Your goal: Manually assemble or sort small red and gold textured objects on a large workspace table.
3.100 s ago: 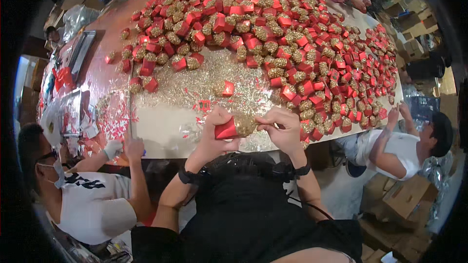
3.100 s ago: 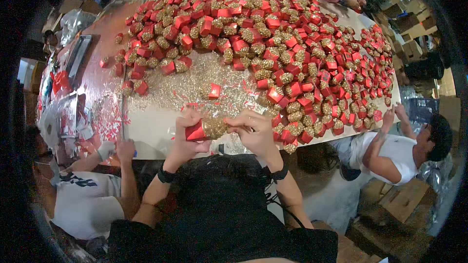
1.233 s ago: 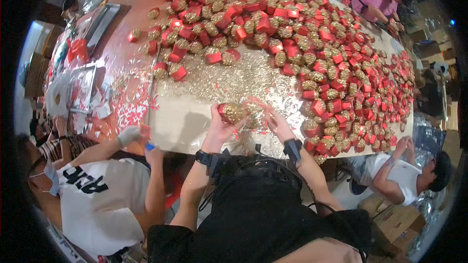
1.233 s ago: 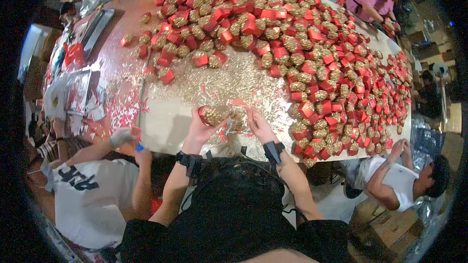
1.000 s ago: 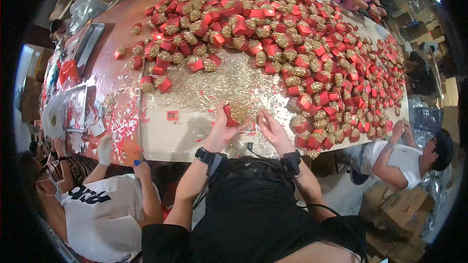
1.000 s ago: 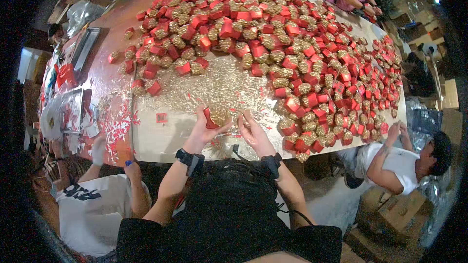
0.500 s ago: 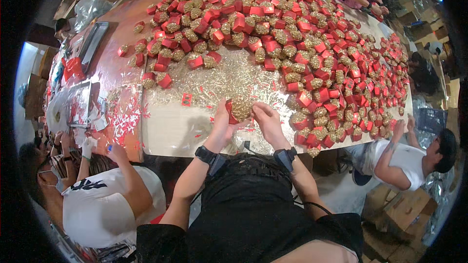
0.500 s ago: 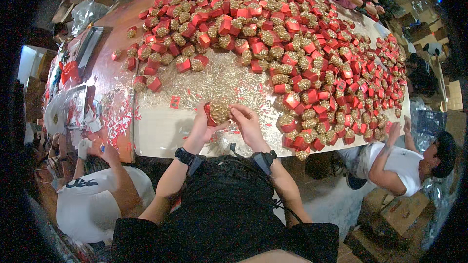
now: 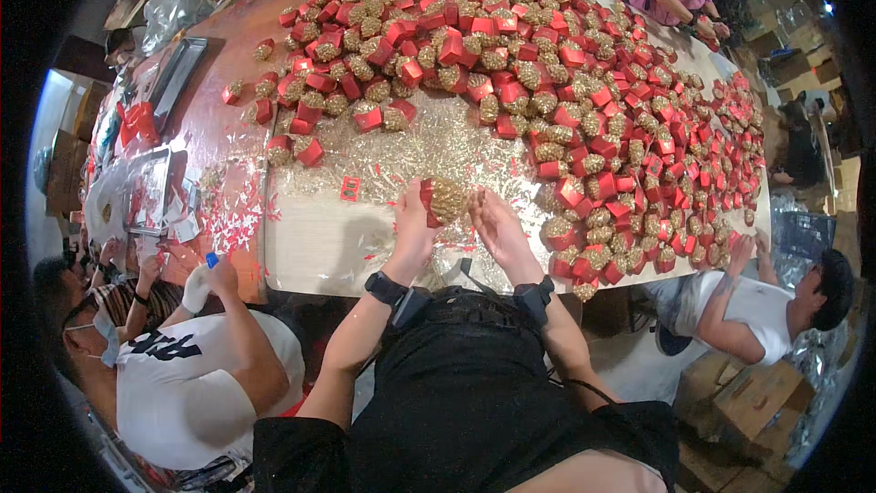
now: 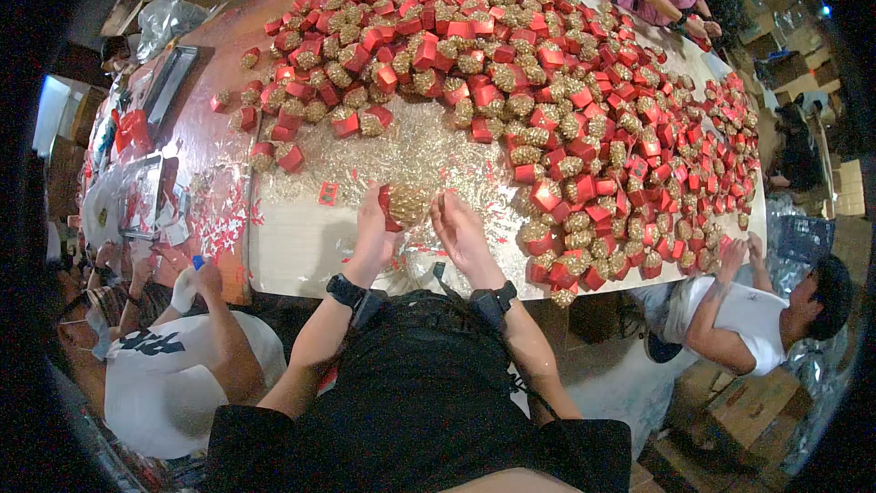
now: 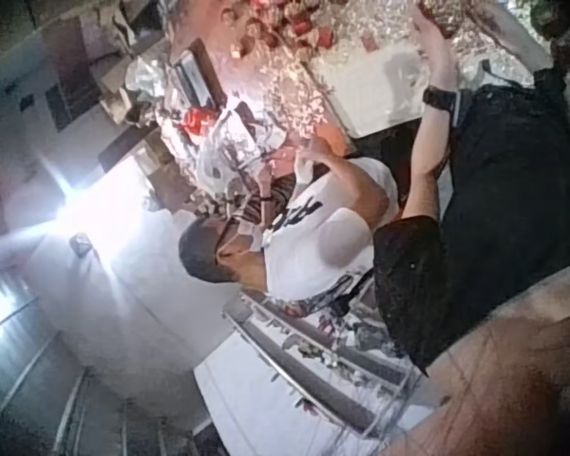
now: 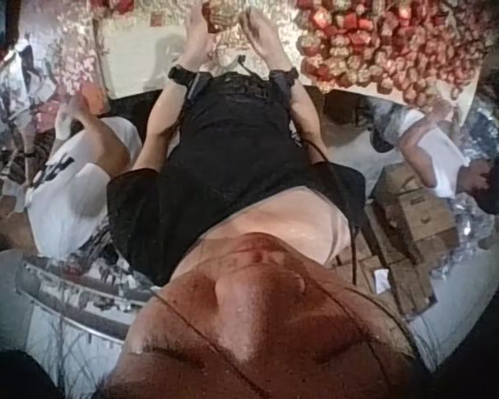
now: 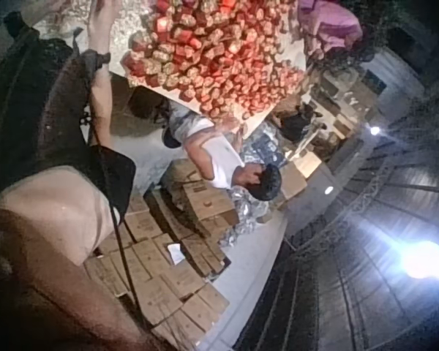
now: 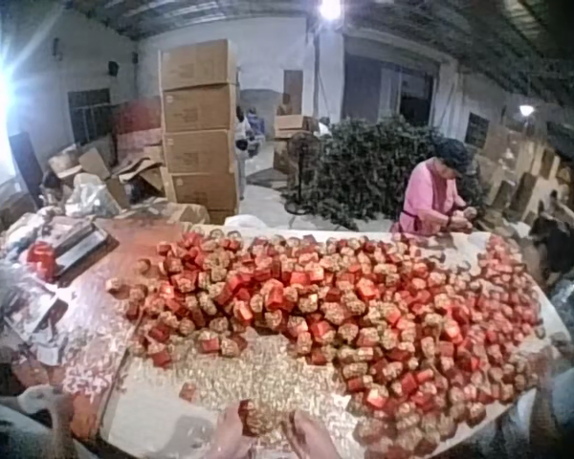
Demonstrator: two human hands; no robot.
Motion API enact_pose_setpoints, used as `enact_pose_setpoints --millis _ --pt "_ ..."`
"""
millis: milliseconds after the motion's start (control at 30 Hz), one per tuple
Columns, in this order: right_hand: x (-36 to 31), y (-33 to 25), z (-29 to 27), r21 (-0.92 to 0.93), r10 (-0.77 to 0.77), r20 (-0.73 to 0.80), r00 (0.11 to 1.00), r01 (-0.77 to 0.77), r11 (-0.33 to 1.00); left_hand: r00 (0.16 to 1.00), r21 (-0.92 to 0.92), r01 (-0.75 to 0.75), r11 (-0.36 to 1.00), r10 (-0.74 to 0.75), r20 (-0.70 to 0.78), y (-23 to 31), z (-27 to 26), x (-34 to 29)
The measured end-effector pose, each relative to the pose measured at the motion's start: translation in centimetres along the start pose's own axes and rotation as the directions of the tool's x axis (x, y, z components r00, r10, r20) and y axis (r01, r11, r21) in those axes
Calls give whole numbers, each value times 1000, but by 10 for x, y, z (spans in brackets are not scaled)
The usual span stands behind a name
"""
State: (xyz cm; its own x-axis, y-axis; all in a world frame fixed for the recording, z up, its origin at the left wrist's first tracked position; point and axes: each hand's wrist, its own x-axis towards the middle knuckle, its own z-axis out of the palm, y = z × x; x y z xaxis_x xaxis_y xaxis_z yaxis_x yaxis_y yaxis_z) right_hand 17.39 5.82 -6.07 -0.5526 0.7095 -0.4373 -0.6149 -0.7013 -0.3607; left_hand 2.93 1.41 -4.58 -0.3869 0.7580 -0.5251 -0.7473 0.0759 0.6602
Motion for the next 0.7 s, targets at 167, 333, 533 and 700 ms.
enact_pose_setpoints --millis 167,333,533,700 --pt "-1 -1 17 25 -40 -27 999 40 999 1000 -58 29 998 -29 8 -5 -7 1" --pt "1 -1 10 -335 -208 0 978 196 922 998 -41 60 997 -59 19 -1 1 -4" --pt "2 -2 13 -533 -291 -41 956 226 815 989 86 121 989 -128 78 9 7 -8" --pt "4 -6 11 -632 -314 109 943 310 711 995 88 87 992 -92 49 3 6 -5"
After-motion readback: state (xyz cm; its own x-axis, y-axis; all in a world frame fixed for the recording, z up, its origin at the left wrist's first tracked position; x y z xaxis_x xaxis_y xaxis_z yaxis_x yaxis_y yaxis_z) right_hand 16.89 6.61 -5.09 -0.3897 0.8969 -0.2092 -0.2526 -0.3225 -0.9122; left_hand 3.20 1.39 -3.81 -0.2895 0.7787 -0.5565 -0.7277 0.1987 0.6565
